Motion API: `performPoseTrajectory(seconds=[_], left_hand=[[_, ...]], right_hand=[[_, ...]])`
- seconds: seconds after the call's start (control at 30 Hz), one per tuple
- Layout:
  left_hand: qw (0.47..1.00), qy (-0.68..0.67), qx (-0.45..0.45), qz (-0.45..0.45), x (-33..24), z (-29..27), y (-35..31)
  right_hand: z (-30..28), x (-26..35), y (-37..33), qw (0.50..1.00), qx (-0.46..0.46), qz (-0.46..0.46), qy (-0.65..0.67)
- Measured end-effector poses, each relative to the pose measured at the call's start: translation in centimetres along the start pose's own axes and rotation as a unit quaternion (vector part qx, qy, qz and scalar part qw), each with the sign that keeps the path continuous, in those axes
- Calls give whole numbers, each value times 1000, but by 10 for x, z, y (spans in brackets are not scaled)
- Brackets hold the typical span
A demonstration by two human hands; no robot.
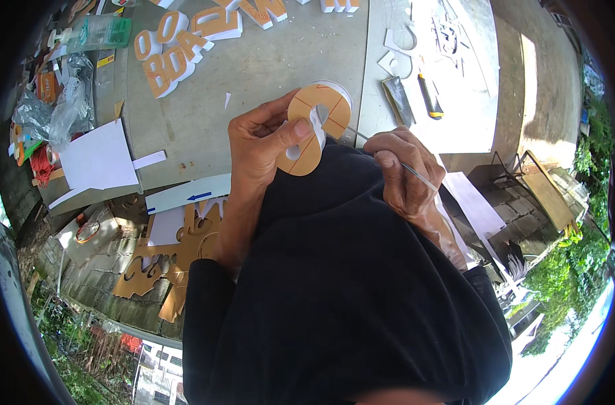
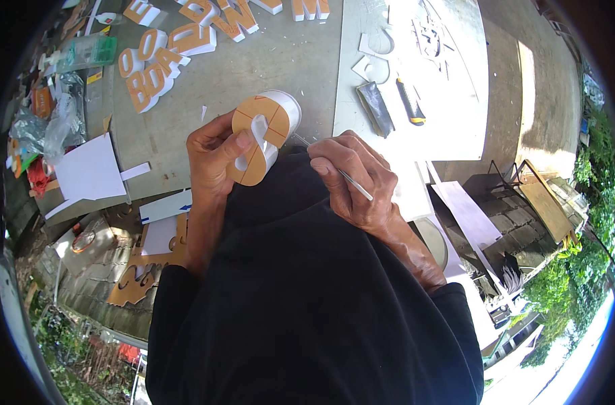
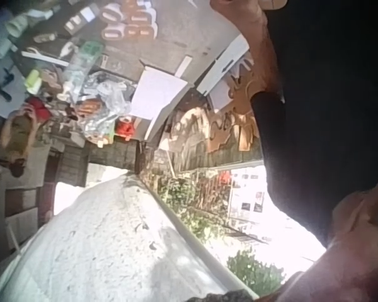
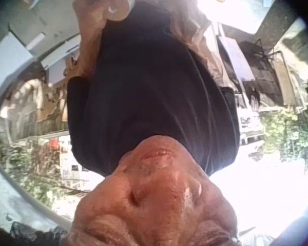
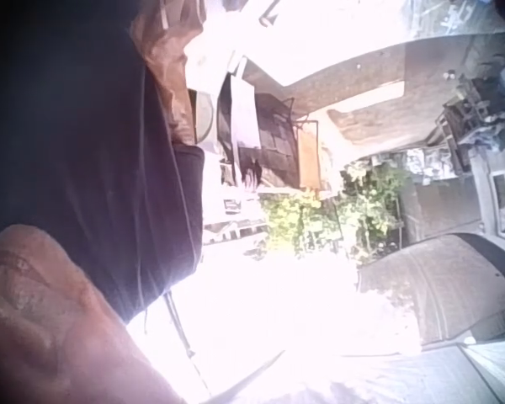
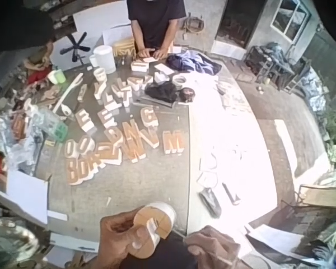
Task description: Assembling and finishing custom sign letters by weeding vinyl and trimming with a utility knife.
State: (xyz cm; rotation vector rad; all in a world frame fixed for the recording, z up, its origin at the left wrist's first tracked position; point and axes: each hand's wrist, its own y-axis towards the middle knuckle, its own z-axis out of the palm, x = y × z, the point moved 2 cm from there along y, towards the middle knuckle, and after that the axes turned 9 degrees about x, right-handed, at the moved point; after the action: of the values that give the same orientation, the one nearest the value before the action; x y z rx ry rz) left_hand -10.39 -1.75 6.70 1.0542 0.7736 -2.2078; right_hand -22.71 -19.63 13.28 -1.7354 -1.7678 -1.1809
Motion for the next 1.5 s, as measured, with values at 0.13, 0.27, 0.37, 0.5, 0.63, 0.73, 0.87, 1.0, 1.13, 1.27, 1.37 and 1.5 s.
performPoseTrajectory(seconds=[0.13, 0.27, 0.37, 0.5, 0.63, 0.73, 0.87, 1.0, 1.13, 1.27, 1.37, 1.5], left_hand=[[1000, -9, -20, 16, 3, 1, 11], [999, -4, -32, 9, 3, 4, 12], [1000, -2, -23, 19, 1, 6, 11], [1000, 10, -12, 24, 2, 5, 12], [1000, 13, -9, 27, 1, 7, 11], [999, 14, -11, 29, 1, 7, 12], [999, 16, -26, 28, 3, 2, 13], [998, 45, -47, 26, 1, 5, 12], [997, 59, -35, 33, -1, 8, 12], [998, 53, -31, 27, 0, 10, 12], [998, 41, -28, 29, 2, 8, 13], [998, 42, -37, 36, 2, 10, 16]], right_hand=[[5, -8, -3, 999, -32, -20, -32], [1, -13, 6, 995, -66, 23, -65], [1, -18, 8, 995, -52, 28, -75], [2, -19, 13, 998, -40, 4, -53], [2, -19, 15, 998, -30, -11, -62], [3, -17, 11, 997, -30, -4, -66], [10, -11, 2, 998, -26, -9, -49], [10, -10, 1, 998, -38, -14, -45], [5, -14, 9, 996, -62, -13, -59], [4, -18, 11, 997, -48, -15, -59], [5, -21, 12, 996, -40, -28, -71], [8, -20, 8, 997, -33, -28, -71]])
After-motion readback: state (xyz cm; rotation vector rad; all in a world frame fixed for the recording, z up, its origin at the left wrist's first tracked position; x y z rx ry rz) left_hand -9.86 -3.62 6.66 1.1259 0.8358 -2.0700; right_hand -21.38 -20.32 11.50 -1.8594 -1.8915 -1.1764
